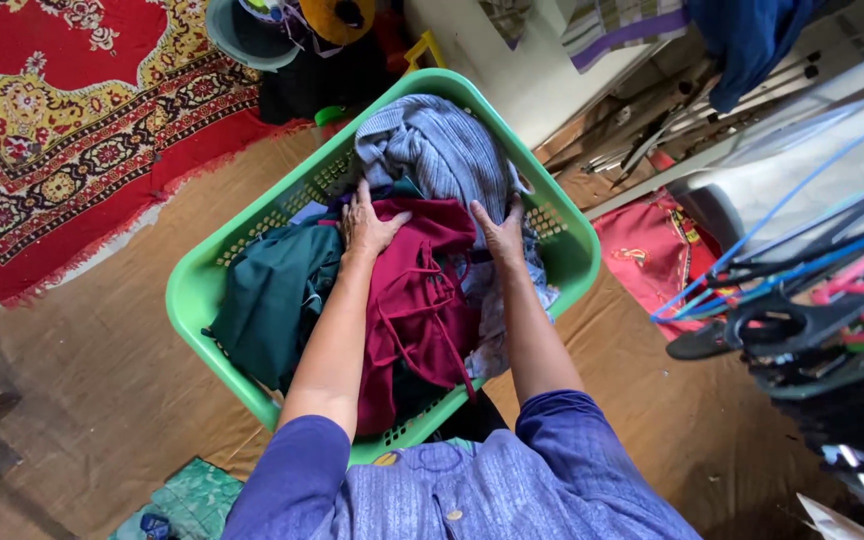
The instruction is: Sorting through a laundry basket and putting a black shirt onto a hanger.
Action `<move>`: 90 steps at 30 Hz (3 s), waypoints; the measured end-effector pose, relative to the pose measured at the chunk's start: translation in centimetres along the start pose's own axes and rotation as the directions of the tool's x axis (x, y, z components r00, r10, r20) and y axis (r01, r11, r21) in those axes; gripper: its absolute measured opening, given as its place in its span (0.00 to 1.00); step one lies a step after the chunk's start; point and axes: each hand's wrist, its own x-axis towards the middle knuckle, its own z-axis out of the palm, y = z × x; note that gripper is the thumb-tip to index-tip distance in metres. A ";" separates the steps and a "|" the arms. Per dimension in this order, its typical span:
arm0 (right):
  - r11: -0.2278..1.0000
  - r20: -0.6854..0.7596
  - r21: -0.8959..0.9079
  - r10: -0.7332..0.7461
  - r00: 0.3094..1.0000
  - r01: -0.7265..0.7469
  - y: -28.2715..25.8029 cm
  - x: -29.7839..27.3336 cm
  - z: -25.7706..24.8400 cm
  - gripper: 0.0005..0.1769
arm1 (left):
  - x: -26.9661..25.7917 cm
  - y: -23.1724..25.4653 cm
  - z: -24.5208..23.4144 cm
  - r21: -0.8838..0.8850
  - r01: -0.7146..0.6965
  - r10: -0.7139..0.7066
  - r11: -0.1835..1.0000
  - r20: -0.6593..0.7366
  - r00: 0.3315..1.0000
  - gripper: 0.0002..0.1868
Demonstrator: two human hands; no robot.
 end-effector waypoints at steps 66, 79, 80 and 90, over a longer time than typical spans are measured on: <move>0.806 0.619 0.087 -0.504 0.602 0.585 -16.7 -27.9 -1.1 0.36 | -11.5 -5.0 -14.3 -0.372 -0.287 0.354 0.883 0.126 0.926 0.39; 0.961 -0.163 0.046 -0.263 0.951 0.274 -4.9 -15.2 -3.4 0.27 | -13.7 -11.0 -17.7 -0.580 -0.232 0.554 0.781 0.472 0.686 0.18; 0.946 -0.194 0.061 -0.303 0.933 0.320 -4.8 -14.6 -2.5 0.38 | -13.6 -11.8 -18.0 -0.637 -0.155 0.553 0.755 0.492 0.672 0.21; 0.889 0.373 0.452 -0.112 0.921 -0.075 -7.9 -19.7 1.8 0.34 | -14.6 -13.0 -21.0 -0.732 -0.001 0.425 0.681 0.395 0.814 0.35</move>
